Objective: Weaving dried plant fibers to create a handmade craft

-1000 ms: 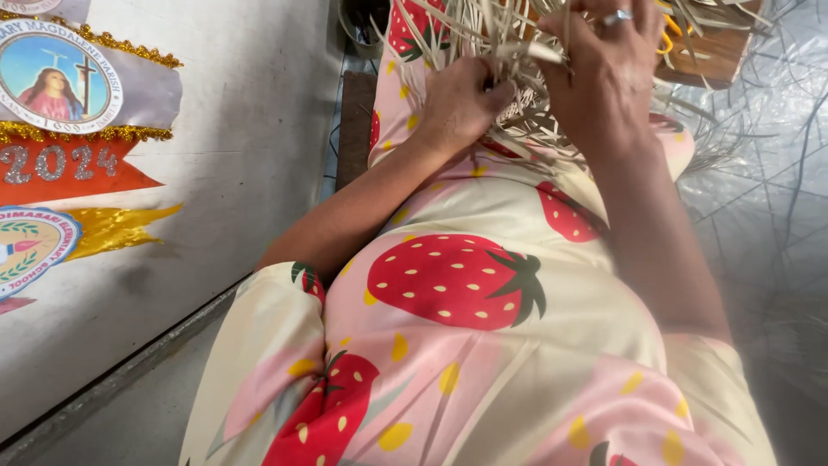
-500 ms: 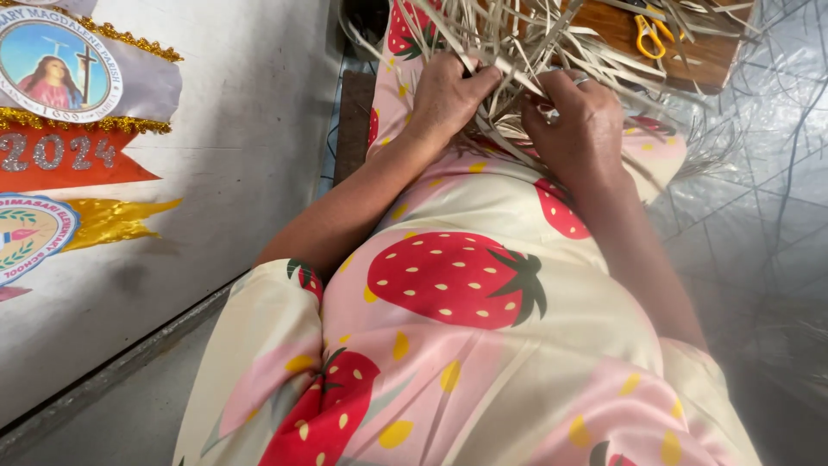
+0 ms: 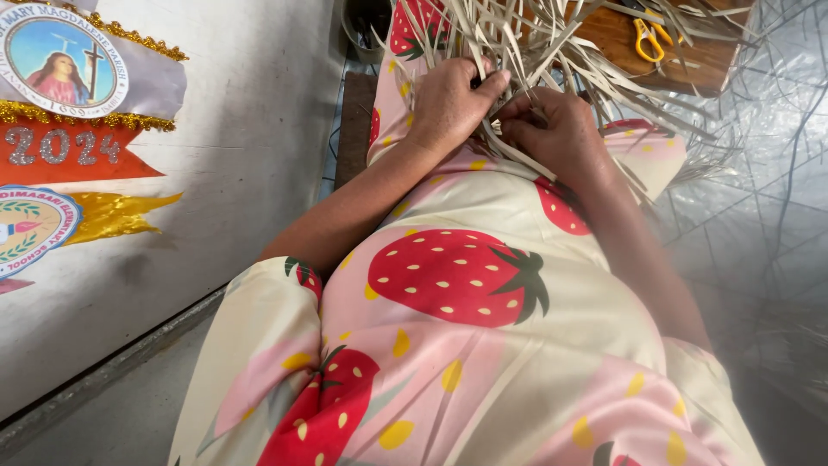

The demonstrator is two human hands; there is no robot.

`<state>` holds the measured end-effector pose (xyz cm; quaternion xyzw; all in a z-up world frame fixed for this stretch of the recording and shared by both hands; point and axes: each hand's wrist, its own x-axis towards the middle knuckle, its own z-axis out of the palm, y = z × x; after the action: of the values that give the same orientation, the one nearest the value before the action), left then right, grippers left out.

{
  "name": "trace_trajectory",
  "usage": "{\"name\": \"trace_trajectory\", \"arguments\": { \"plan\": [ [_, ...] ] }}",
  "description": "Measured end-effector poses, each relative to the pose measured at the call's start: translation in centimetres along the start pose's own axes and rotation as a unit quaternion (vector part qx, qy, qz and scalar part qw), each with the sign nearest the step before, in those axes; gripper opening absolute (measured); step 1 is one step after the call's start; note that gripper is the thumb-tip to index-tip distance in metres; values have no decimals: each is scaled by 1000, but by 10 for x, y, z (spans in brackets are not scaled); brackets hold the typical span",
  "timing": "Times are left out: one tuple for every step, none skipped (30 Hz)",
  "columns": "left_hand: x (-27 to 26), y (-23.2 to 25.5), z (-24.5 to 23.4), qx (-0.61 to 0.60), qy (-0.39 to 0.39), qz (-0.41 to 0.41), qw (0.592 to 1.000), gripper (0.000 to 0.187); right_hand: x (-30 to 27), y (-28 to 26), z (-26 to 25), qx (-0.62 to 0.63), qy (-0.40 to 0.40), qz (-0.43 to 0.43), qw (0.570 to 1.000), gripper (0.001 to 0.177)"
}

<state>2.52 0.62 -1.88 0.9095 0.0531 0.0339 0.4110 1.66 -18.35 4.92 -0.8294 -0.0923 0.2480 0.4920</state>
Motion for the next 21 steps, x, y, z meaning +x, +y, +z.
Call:
{"name": "trace_trajectory", "arguments": {
  "plan": [
    [0, 7, -6, 0, 0, 1, 1000, 36, 0, 1, -2, 0, 1, 0, 1000, 13],
    [1, 15, -12, 15, -40, -1, 999, 32, 0, 3, -5, -40, -1, -3, 999, 13],
    [1, 22, -19, 30, -81, -2, 996, 31, 0, 4, -8, -80, -3, -5, 997, 15],
    [2, 21, -20, 30, -79, -1, 996, 31, -8, -11, -20, -81, -3, -7, 997, 15],
    [3, 21, -21, 30, -94, -9, 995, 35, -16, -26, -31, 46, -53, 29, 997, 21],
    [4, 20, -22, 31, -108, -17, 994, 44, -23, -42, -43, 171, -104, 63, 978, 29],
    [10, 19, -22, 33, -105, -17, 994, 44, -8, 11, -77, 171, -105, 60, 978, 29],
    [14, 18, -21, 83, -33, 69, 994, 26, -5, 69, -104, 315, -125, -168, 925, 55],
    [17, 16, -20, 132, 38, 155, 978, 9, -12, 130, -124, 440, -126, -384, 802, 84],
    [22, 13, -20, 134, 38, 157, 978, 9, -16, 106, -132, 440, -126, -386, 801, 84],
    [27, 10, -20, 124, 72, 169, 975, 10, -21, 81, -141, 468, -84, -391, 788, 44],
    [35, 9, -21, 113, 108, 183, 971, 15, -25, 55, -151, 495, -42, -397, 772, 55],
    [36, 8, -23, 114, 110, 187, 970, 15, -16, 45, -139, 493, -42, -401, 771, 55],
    [36, 7, -24, 104, 91, 166, 976, 17, -9, 36, -127, 290, 66, -419, 858, 37],
    [36, 6, -24, 93, 72, 146, 982, 19, -2, 28, -115, 66, 169, -411, 893, 25],
    [35, 13, -29, 93, 72, 146, 982, 19, 1, 12, -93, 66, 169, -412, 893, 25],
    [33, 19, -33, 82, 49, 105, 990, 15, 3, -3, -72, 22, 117, -358, 926, 14],
    [30, 25, -39, 72, 26, 62, 995, 16, 6, -19, -48, -19, 63, -300, 952, 17],
    [33, 17, -37, 73, 27, 61, 995, 16, 15, -14, -40, -17, 61, -301, 952, 17],
    [35, 9, -35, 96, 49, 96, 990, 9, 24, -9, -30, -88, 47, -344, 934, 20],
    [38, 1, -33, 118, 70, 130, 982, 8, 33, -4, -20, -157, 32, -384, 909, 23]
  ]
}}
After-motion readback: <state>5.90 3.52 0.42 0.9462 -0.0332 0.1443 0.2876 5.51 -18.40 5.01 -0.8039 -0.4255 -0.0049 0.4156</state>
